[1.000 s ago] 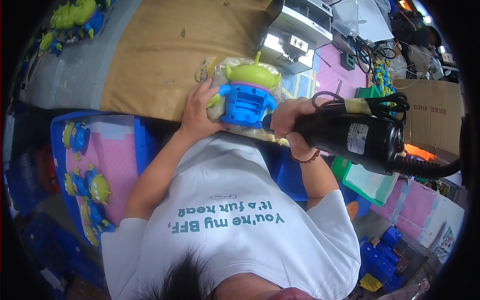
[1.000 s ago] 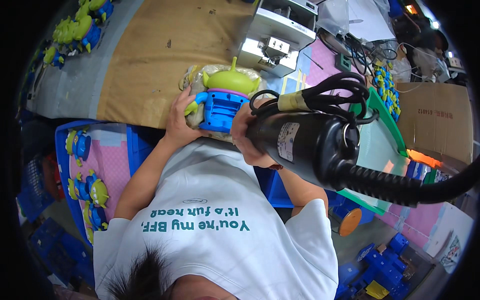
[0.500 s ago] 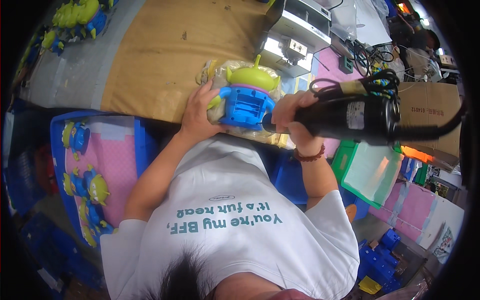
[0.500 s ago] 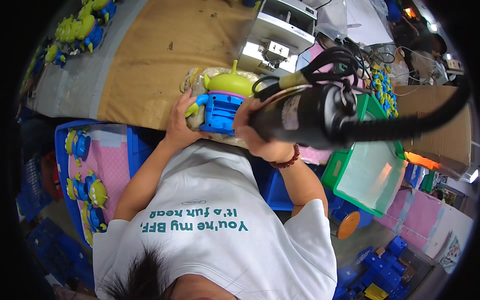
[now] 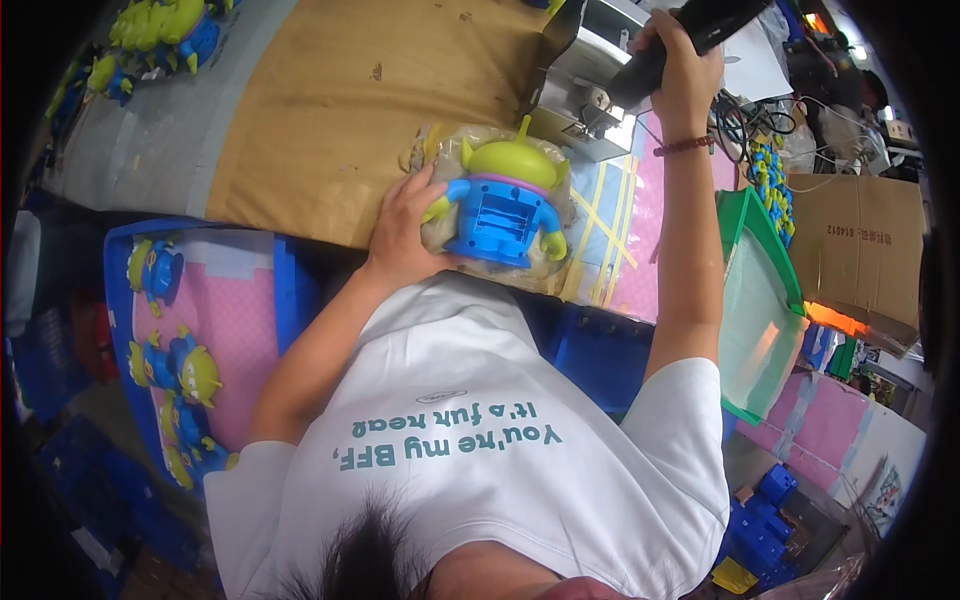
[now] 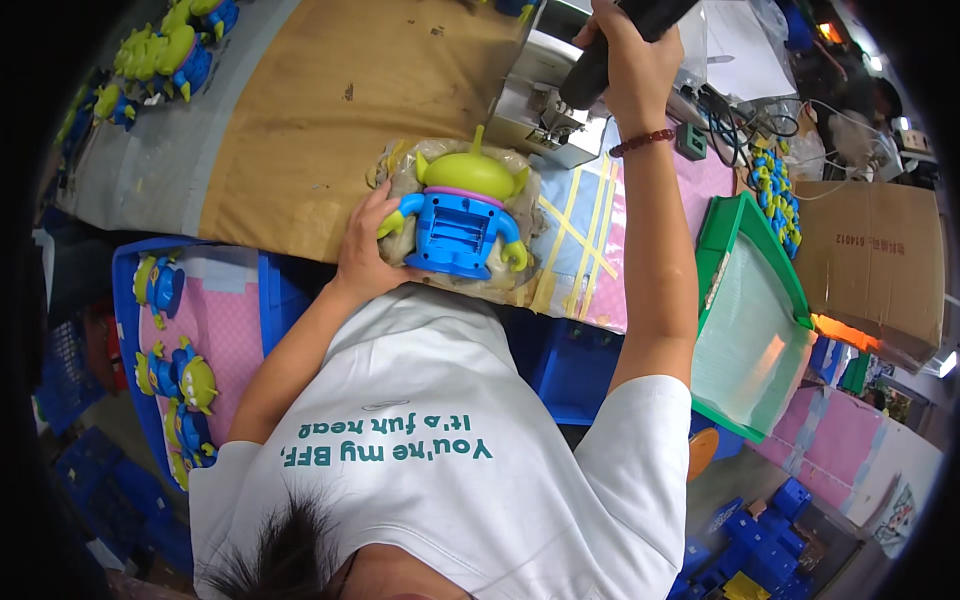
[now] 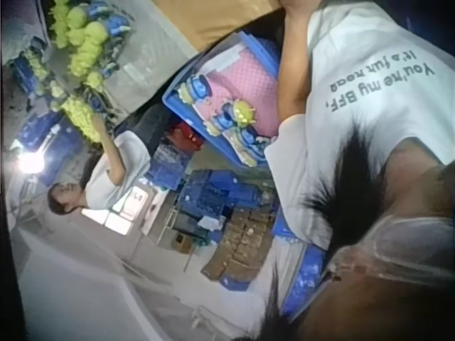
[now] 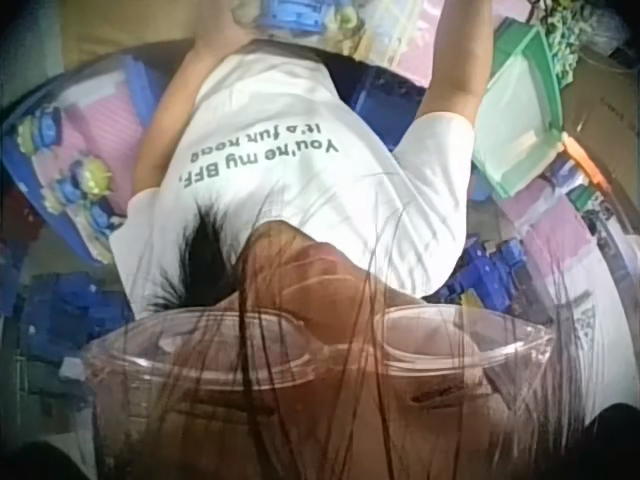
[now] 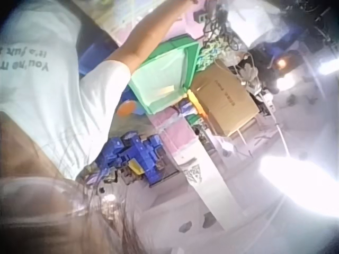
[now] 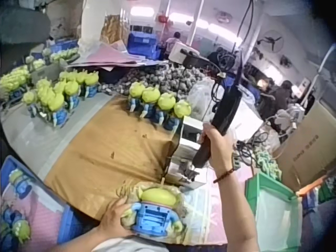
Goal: Seal plastic bags containing toy figurines using a heat gun.
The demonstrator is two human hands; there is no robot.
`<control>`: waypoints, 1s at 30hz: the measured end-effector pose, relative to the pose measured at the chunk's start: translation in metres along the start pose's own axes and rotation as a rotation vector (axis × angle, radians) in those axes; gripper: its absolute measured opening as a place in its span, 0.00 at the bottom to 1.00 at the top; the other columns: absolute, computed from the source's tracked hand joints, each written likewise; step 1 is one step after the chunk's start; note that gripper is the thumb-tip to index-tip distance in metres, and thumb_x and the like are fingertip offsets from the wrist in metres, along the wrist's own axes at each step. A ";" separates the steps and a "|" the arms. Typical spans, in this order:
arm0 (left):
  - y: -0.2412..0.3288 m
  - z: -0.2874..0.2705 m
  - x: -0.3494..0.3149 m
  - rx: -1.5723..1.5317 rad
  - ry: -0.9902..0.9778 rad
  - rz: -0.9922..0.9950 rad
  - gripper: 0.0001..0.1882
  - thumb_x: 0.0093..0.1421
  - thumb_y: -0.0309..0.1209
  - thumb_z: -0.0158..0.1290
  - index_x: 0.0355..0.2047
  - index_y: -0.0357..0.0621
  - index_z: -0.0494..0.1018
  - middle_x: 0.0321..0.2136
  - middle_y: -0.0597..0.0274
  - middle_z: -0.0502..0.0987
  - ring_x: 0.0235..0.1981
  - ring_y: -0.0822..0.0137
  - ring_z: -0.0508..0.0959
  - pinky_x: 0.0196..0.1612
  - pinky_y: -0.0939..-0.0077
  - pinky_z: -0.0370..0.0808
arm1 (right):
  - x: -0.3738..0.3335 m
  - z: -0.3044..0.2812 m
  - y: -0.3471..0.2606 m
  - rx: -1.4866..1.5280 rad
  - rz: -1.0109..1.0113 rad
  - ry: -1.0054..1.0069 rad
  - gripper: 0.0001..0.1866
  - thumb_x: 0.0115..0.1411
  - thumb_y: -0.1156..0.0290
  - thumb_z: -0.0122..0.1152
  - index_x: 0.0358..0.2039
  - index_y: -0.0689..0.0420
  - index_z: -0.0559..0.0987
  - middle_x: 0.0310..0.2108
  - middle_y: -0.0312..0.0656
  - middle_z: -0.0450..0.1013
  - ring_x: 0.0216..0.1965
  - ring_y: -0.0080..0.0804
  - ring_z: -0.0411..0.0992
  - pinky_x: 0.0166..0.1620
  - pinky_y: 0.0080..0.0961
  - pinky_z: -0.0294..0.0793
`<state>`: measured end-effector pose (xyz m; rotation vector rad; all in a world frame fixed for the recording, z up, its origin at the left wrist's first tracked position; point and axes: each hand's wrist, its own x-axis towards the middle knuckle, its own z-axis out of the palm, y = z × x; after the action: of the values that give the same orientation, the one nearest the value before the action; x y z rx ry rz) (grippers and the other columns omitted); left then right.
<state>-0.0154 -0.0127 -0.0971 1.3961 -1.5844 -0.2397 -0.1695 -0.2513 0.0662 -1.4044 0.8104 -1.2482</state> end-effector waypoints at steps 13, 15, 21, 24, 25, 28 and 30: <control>-0.002 -0.001 -0.004 -0.013 0.025 -0.011 0.53 0.27 0.40 0.74 0.56 0.46 0.61 0.58 0.42 0.63 0.57 0.42 0.65 0.59 0.52 0.61 | -0.110 0.023 -0.059 0.232 -0.088 -0.422 0.24 0.57 0.70 0.57 0.52 0.62 0.63 0.25 0.42 0.67 0.24 0.31 0.68 0.31 0.34 0.72; -0.002 0.001 -0.004 -0.036 0.063 0.017 0.53 0.27 0.40 0.74 0.56 0.46 0.61 0.59 0.43 0.63 0.57 0.43 0.65 0.60 0.53 0.60 | -0.121 0.024 -0.050 0.157 -0.133 -0.467 0.26 0.56 0.70 0.60 0.53 0.60 0.62 0.26 0.42 0.68 0.24 0.32 0.69 0.32 0.34 0.73; -0.003 0.000 -0.004 -0.006 0.056 -0.004 0.52 0.28 0.40 0.74 0.56 0.47 0.62 0.58 0.44 0.63 0.57 0.45 0.65 0.59 0.53 0.61 | -0.135 0.045 -0.039 0.241 -0.171 -0.494 0.28 0.55 0.69 0.63 0.54 0.60 0.61 0.26 0.43 0.69 0.25 0.33 0.71 0.33 0.34 0.75; -0.002 -0.002 -0.003 -0.008 0.066 0.008 0.52 0.29 0.40 0.74 0.56 0.47 0.61 0.59 0.44 0.62 0.57 0.45 0.65 0.59 0.53 0.61 | -0.139 0.048 -0.026 0.196 -0.169 -0.527 0.27 0.55 0.71 0.62 0.52 0.60 0.62 0.26 0.43 0.69 0.25 0.32 0.71 0.34 0.33 0.74; -0.002 -0.002 -0.003 -0.009 0.055 0.001 0.52 0.29 0.40 0.74 0.56 0.47 0.61 0.59 0.44 0.62 0.57 0.45 0.65 0.60 0.53 0.60 | -0.140 0.047 -0.021 0.176 -0.168 -0.545 0.26 0.55 0.71 0.62 0.51 0.60 0.63 0.26 0.43 0.69 0.26 0.32 0.71 0.34 0.33 0.74; -0.004 -0.001 -0.003 -0.024 0.045 0.005 0.51 0.30 0.41 0.74 0.56 0.47 0.61 0.59 0.44 0.62 0.57 0.44 0.64 0.60 0.53 0.60 | -0.143 0.044 -0.009 0.183 -0.107 -0.663 0.23 0.53 0.72 0.60 0.48 0.61 0.64 0.27 0.43 0.70 0.27 0.33 0.71 0.36 0.32 0.74; -0.005 -0.001 -0.005 -0.018 0.063 0.004 0.51 0.30 0.41 0.74 0.56 0.47 0.61 0.58 0.43 0.62 0.57 0.44 0.64 0.60 0.53 0.60 | -0.144 0.041 -0.003 0.224 -0.055 -0.731 0.21 0.52 0.73 0.59 0.46 0.62 0.65 0.28 0.44 0.70 0.28 0.33 0.71 0.36 0.32 0.74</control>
<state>-0.0120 -0.0090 -0.1024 1.3738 -1.5304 -0.2050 -0.1635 -0.1045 0.0349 -1.5458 0.1255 -0.7365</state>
